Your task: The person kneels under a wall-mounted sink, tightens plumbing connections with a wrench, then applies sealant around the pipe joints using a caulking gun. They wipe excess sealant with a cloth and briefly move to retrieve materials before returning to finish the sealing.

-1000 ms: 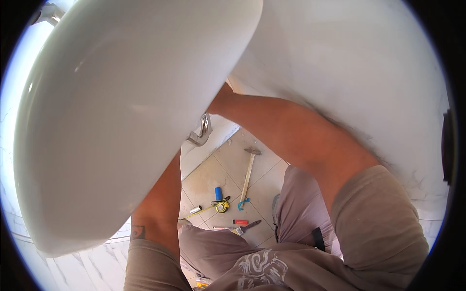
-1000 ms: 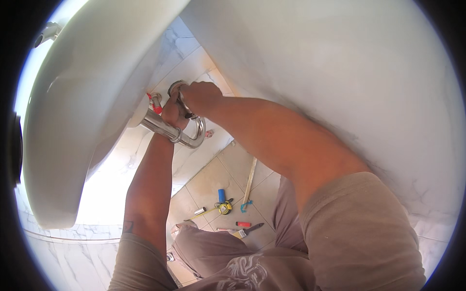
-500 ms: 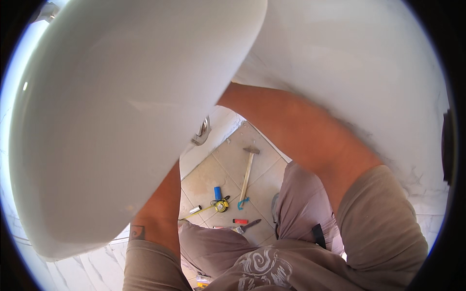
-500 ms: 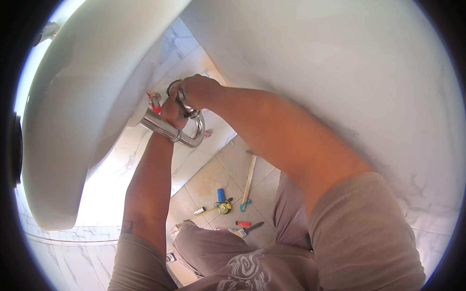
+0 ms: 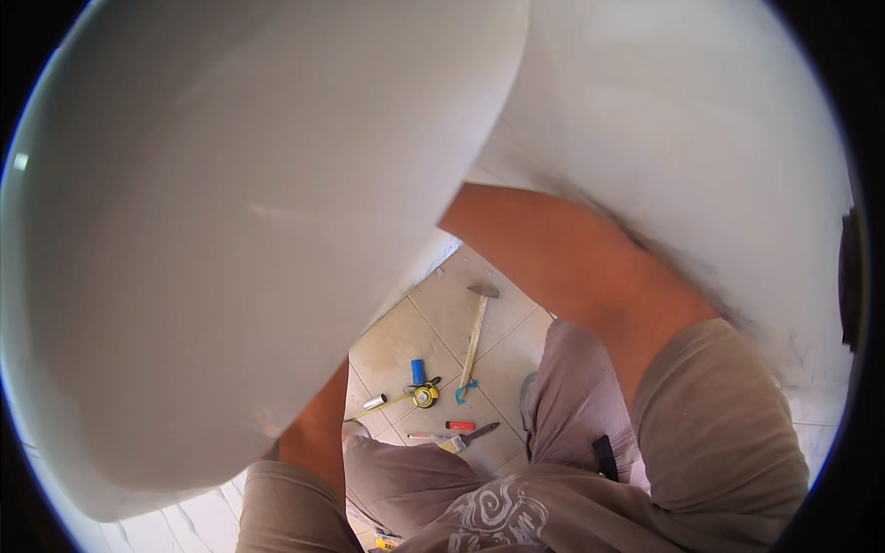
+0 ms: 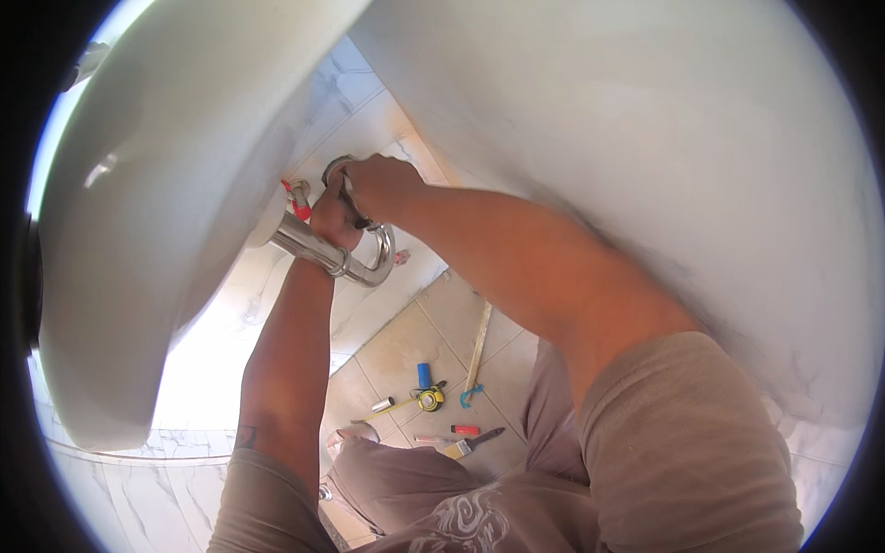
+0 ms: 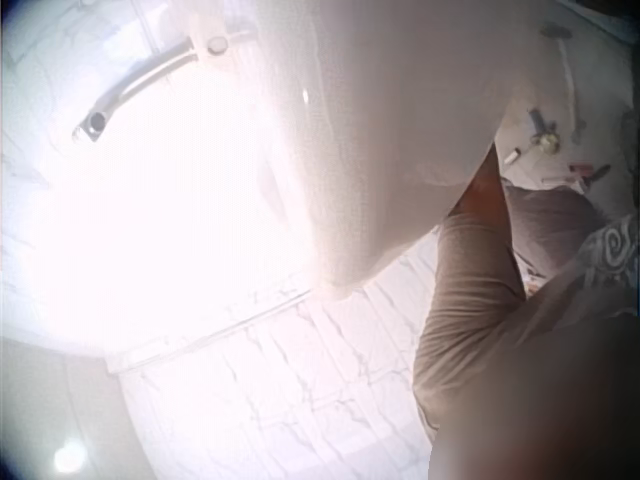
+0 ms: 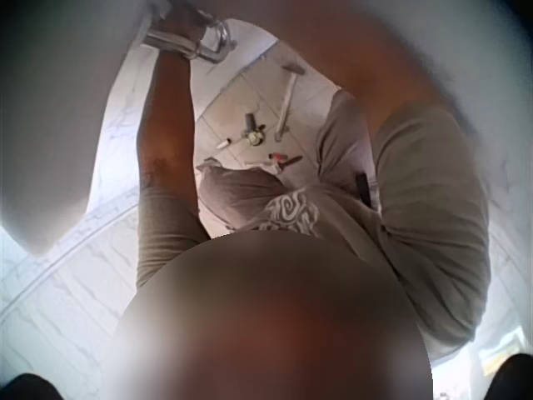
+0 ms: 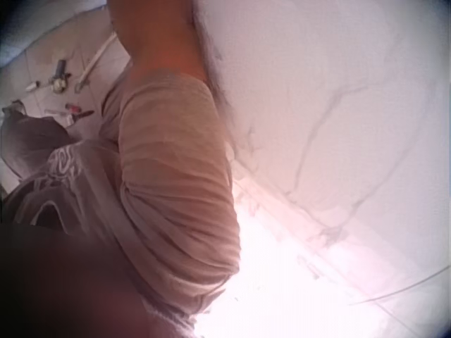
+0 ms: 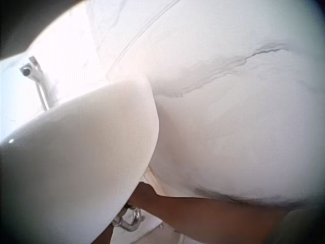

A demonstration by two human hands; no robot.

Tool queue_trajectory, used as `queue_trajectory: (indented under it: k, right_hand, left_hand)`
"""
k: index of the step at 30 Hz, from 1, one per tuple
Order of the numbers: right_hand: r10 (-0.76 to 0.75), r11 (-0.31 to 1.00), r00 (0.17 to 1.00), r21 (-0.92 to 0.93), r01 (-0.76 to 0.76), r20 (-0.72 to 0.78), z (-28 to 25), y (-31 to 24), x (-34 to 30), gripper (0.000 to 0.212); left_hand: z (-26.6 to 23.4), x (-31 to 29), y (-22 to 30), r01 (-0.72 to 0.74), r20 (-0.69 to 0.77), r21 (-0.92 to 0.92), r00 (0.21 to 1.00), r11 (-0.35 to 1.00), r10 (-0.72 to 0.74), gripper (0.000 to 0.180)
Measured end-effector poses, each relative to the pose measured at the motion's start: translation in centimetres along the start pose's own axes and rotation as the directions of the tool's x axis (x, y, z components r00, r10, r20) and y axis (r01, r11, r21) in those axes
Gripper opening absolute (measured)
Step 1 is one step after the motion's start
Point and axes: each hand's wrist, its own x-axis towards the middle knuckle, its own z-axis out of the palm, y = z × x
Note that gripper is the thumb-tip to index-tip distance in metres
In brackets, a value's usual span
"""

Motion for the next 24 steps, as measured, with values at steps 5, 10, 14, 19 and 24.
queue_trajectory:
  k: [5, 10, 14, 19, 24]
  right_hand:
    - [-0.072, 0.997, 0.991, -0.031, 0.069, -0.116, 1.8, 1.5, 0.8, 0.027]
    - [0.022, 0.999, 0.999, 0.044, -0.021, -0.026, 1.9, 2.3, 1.6, 0.019]
    - [-0.041, 0.999, 0.992, 0.005, 0.042, -0.118, 1.9, 1.9, 1.5, 0.02]
    - [-0.122, 0.991, 0.987, -0.069, 0.116, -0.102, 2.8, 2.0, 2.9, 0.02]
    - [-0.164, 0.982, 0.98, -0.112, 0.151, -0.111, 1.4, 0.5, 2.3, 0.022]
  left_hand:
    - [-0.5, 0.4, 0.2, -0.011, 0.077, -0.006, 0.997, 1.0, 0.012, 0.044]
    - [-0.6, -0.1, -0.1, 0.007, 0.025, -0.063, 1.0, 0.998, -0.005, 0.046]
    - [-0.4, -0.6, -0.1, 0.004, 0.039, -0.017, 0.999, 1.0, -0.004, 0.048]
    - [-0.8, -0.7, -0.6, -0.055, 0.073, -0.015, 0.996, 0.998, 0.056, 0.048]
    - [-1.6, 0.5, -0.3, -0.039, 0.136, -0.004, 0.99, 0.999, 0.039, 0.043]
